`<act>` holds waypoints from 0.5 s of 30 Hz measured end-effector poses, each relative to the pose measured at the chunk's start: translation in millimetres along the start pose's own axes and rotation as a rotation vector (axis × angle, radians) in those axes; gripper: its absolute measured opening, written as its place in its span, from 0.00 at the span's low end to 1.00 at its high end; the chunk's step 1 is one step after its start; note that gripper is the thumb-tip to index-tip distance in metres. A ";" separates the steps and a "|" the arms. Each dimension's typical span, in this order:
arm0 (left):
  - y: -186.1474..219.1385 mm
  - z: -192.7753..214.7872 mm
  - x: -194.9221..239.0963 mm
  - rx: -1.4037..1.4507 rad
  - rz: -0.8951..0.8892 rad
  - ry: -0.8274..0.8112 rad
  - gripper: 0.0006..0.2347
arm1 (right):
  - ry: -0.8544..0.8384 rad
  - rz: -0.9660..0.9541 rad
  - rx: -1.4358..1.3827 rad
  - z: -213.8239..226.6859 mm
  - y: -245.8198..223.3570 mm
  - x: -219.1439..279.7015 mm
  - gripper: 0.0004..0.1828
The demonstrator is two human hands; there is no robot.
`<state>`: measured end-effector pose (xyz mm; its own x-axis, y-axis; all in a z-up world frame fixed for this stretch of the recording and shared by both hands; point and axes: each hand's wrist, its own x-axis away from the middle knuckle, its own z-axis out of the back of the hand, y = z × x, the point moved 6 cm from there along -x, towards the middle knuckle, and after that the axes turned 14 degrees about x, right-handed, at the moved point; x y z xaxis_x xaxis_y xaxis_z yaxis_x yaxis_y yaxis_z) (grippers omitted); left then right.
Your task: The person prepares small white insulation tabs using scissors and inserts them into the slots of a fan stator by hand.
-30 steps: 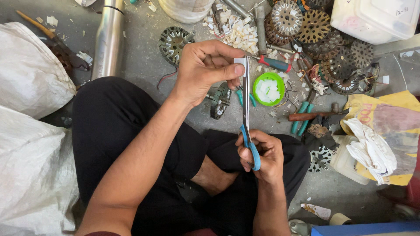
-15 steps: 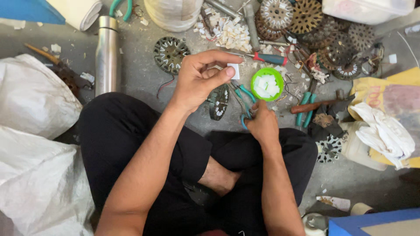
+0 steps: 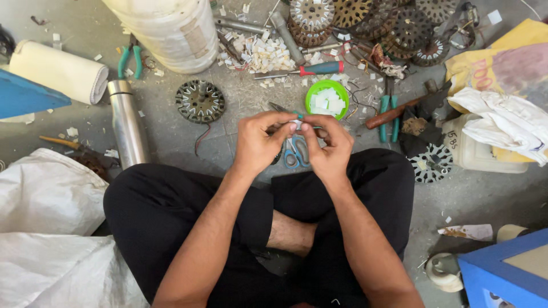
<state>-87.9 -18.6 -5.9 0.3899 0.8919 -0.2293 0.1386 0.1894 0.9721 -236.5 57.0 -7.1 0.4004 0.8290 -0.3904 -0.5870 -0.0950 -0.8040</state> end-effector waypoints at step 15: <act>15.8 -14.4 0.8 -0.116 -0.047 0.034 0.05 | -0.116 -0.076 0.057 -7.3 14.1 1.2 0.04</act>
<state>-98.5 -9.0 10.0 0.3539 0.8939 -0.2752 0.0487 0.2763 0.9598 -239.2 52.6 -22.3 0.3634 0.8909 -0.2724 -0.5982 -0.0010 -0.8014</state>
